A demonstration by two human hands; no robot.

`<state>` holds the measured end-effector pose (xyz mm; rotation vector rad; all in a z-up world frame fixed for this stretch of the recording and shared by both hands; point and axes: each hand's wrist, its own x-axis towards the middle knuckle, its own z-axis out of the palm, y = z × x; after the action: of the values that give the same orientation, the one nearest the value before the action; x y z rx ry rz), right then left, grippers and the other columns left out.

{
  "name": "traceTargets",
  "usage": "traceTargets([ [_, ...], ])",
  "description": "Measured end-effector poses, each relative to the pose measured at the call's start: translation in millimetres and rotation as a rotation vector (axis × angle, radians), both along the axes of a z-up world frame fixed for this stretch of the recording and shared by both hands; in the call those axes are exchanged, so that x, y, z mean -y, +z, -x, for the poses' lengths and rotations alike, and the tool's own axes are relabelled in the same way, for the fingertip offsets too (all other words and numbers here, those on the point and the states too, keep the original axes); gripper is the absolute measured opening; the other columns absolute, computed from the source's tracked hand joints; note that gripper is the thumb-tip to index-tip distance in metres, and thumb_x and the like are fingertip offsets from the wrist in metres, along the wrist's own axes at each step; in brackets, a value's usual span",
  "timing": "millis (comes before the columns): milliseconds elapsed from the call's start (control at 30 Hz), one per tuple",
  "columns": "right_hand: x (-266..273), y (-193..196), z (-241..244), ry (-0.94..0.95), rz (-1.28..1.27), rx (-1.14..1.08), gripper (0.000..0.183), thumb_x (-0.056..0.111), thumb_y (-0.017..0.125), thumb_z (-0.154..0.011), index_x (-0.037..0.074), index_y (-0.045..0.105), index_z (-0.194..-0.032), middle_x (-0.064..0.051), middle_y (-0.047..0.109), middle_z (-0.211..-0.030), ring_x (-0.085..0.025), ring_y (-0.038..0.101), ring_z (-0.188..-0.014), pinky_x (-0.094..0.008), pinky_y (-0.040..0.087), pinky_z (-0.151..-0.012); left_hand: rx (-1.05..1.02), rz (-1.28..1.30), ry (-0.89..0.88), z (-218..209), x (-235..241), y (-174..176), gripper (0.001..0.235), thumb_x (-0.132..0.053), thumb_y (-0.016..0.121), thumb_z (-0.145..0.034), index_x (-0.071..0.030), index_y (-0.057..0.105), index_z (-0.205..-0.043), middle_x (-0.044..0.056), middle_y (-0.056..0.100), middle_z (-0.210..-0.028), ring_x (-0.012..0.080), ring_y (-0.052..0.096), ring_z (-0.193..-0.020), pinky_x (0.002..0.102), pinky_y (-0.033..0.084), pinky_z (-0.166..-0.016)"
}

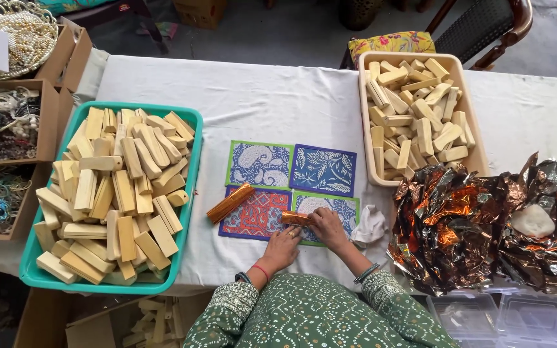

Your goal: The person wipes a small wooden block with a white cloth, then wraps it in copper foil. The wrapped block is placed into a clear plastic container. The process is repeated with additional wooden blocks.

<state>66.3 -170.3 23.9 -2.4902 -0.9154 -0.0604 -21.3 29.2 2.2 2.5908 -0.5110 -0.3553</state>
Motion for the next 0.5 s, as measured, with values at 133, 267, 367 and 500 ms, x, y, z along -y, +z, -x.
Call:
traceTargets([
  [133, -1, 8, 7, -0.032, -0.004, -0.013, 0.033, 0.018, 0.077, -0.079, 0.012, 0.068, -0.111, -0.005, 0.064, -0.108, -0.027, 0.062, -0.101, -0.043, 0.044, -0.083, -0.039, -0.025, 0.008, -1, -1, -1, 0.046, -0.026, 0.069, -0.088, -0.01, 0.064, -0.131, 0.005, 0.046, -0.156, 0.0245, 0.037, -0.147, 0.058, 0.035, -0.112],
  [267, 3, 5, 17, -0.023, -0.056, 0.038, 0.035, 0.02, 0.075, -0.085, 0.012, 0.07, -0.119, -0.009, 0.064, -0.122, -0.027, 0.062, -0.108, -0.042, 0.044, -0.088, -0.052, -0.032, 0.006, 0, -2, 0, 0.048, -0.026, 0.069, -0.088, -0.011, 0.063, -0.134, 0.006, 0.046, -0.155, 0.0248, 0.038, -0.146, 0.058, 0.035, -0.111],
  [367, 10, -5, 24, -0.015, -0.057, 0.049, 0.035, 0.02, 0.073, -0.088, 0.015, 0.071, -0.122, -0.009, 0.065, -0.126, -0.026, 0.062, -0.11, -0.042, 0.044, -0.09, -0.081, -0.024, 0.006, 0, -3, -7, 0.048, -0.028, 0.069, -0.088, -0.011, 0.064, -0.133, 0.007, 0.049, -0.152, 0.0244, 0.041, -0.143, 0.055, 0.036, -0.11],
  [500, 8, 7, 28, -0.021, -0.026, -0.049, 0.044, 0.019, 0.073, -0.086, 0.016, 0.067, -0.129, -0.006, 0.068, -0.116, -0.024, 0.063, -0.106, -0.043, 0.043, -0.089, -0.144, 0.166, 0.066, 0, -12, -23, 0.04, -0.031, 0.071, -0.088, -0.008, 0.071, -0.121, 0.011, 0.059, -0.142, 0.0295, 0.053, -0.131, 0.046, 0.043, -0.106],
])
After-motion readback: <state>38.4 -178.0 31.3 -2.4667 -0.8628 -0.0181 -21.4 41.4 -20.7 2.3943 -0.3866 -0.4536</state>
